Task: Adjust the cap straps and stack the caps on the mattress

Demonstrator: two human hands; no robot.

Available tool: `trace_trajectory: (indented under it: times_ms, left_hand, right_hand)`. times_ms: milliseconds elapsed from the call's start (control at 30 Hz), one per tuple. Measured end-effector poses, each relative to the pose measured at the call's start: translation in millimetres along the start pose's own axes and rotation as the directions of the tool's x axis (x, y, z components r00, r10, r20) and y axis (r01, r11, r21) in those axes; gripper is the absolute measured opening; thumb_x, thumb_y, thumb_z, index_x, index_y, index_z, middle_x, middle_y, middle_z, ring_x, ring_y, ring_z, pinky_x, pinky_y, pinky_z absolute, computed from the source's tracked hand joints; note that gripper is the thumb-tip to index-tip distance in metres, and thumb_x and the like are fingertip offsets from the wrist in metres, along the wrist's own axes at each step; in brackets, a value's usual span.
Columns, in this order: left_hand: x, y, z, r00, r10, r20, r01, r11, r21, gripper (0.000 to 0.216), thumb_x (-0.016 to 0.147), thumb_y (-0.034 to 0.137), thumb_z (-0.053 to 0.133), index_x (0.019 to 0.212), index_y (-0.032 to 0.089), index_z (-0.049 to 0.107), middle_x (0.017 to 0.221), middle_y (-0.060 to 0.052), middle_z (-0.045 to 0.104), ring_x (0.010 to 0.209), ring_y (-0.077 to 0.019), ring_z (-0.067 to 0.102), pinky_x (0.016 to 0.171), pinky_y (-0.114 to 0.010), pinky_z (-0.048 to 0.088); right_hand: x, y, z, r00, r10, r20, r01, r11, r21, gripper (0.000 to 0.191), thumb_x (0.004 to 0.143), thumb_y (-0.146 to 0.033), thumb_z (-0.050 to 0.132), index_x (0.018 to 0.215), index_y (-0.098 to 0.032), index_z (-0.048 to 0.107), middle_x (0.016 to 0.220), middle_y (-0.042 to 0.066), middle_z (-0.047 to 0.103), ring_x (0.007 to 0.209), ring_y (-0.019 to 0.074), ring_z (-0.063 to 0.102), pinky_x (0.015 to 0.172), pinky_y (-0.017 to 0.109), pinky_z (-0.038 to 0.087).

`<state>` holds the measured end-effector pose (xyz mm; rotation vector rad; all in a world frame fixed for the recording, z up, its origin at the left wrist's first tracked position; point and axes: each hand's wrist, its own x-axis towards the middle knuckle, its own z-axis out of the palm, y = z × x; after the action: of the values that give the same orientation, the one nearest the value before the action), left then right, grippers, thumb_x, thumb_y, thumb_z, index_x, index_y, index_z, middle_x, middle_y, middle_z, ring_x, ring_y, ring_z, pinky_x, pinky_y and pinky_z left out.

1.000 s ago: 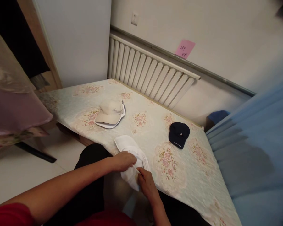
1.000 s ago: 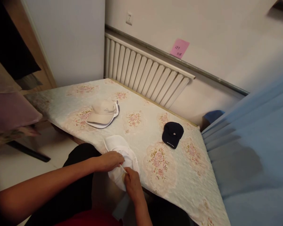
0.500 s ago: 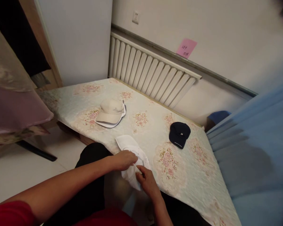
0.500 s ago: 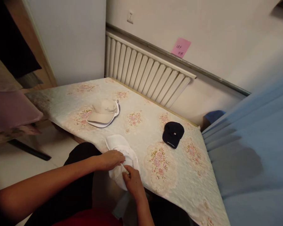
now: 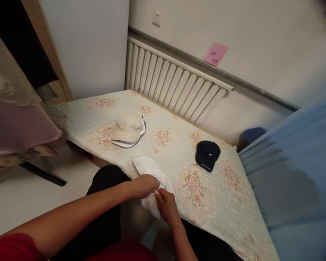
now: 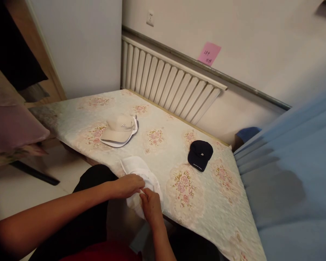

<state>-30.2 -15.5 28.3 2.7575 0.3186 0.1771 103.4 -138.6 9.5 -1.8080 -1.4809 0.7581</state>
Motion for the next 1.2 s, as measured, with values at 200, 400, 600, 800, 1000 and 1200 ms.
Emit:
trace_trajectory:
  times_ms: [200, 400, 600, 800, 1000, 1200]
  left_hand:
    - [-15.7, 15.7, -18.2, 0.925, -0.168, -0.34, 0.129, 0.982, -0.135, 0.009, 0.087, 0.018, 0.047, 0.085, 0.016, 0.055, 0.09, -0.007, 0.058, 0.09, -0.0197, 0.05, 0.08, -0.031, 0.041]
    - [-36.0, 25.4, 0.6, 0.625, -0.58, -0.523, 0.273, 0.79, -0.549, 0.015, 0.089, 0.028, 0.044, 0.081, 0.019, 0.052, 0.078, -0.002, 0.053, 0.073, -0.015, 0.051, 0.07, -0.028, 0.041]
    - [-37.1, 15.7, 22.4, 0.493, -0.838, -0.232, 0.263, 0.398, -0.879, 0.025, 0.079, 0.044, 0.054, 0.079, 0.02, 0.048, 0.061, 0.004, 0.051, 0.053, -0.0128, 0.051, 0.054, -0.025, 0.04]
    - [-26.5, 9.9, 21.0, 0.407, -0.913, 0.013, 0.139, 0.048, -0.989, 0.042, 0.07, 0.057, 0.06, 0.076, 0.021, 0.039, 0.048, 0.007, 0.049, 0.042, -0.0109, 0.047, 0.046, -0.023, 0.041]
    - [-22.2, 6.5, 24.2, 0.357, -0.93, 0.086, 0.137, -0.039, -0.99, 0.04, 0.068, 0.051, 0.063, 0.073, 0.021, 0.037, 0.047, 0.008, 0.048, 0.04, -0.0095, 0.047, 0.044, -0.022, 0.042]
    - [-21.8, 7.2, 22.1, 0.371, -0.924, 0.087, 0.138, -0.037, -0.99, 0.036, 0.07, 0.046, 0.061, 0.073, 0.022, 0.036, 0.046, 0.008, 0.047, 0.039, -0.0092, 0.046, 0.042, -0.021, 0.041]
  right_hand:
    - [-2.3, 4.6, -0.8, 0.999, 0.01, -0.032, -0.01, 1.0, -0.001, 0.022, 0.085, -0.025, 0.045, 0.067, -0.021, 0.058, 0.061, -0.003, 0.056, 0.061, 0.0137, 0.048, 0.059, 0.025, 0.032]
    - [-3.8, 5.1, 0.9, 0.999, 0.028, -0.041, -0.027, 1.0, 0.006, 0.023, 0.085, -0.026, 0.044, 0.068, -0.021, 0.058, 0.061, -0.003, 0.056, 0.06, 0.0134, 0.048, 0.059, 0.024, 0.033]
    - [-5.7, 5.0, 1.3, 0.999, 0.029, -0.022, -0.029, 1.0, -0.004, 0.023, 0.085, -0.028, 0.045, 0.068, -0.021, 0.058, 0.06, -0.003, 0.054, 0.061, 0.0135, 0.048, 0.058, 0.024, 0.032]
    - [-8.3, 2.7, 3.0, 1.0, 0.022, 0.006, -0.022, 0.999, -0.025, 0.022, 0.086, -0.026, 0.045, 0.069, -0.021, 0.059, 0.059, -0.003, 0.052, 0.059, 0.0134, 0.047, 0.057, 0.024, 0.031]
    - [-8.7, 1.9, 3.6, 0.999, 0.018, 0.033, -0.016, 0.999, -0.052, 0.021, 0.085, -0.027, 0.047, 0.068, -0.021, 0.057, 0.058, -0.004, 0.051, 0.059, 0.0134, 0.047, 0.055, 0.024, 0.03]
    - [-1.6, -6.8, 3.5, 0.998, 0.008, 0.056, -0.003, 0.996, -0.093, 0.022, 0.086, -0.031, 0.05, 0.07, -0.021, 0.061, 0.061, -0.002, 0.059, 0.06, 0.014, 0.051, 0.055, 0.024, 0.031]
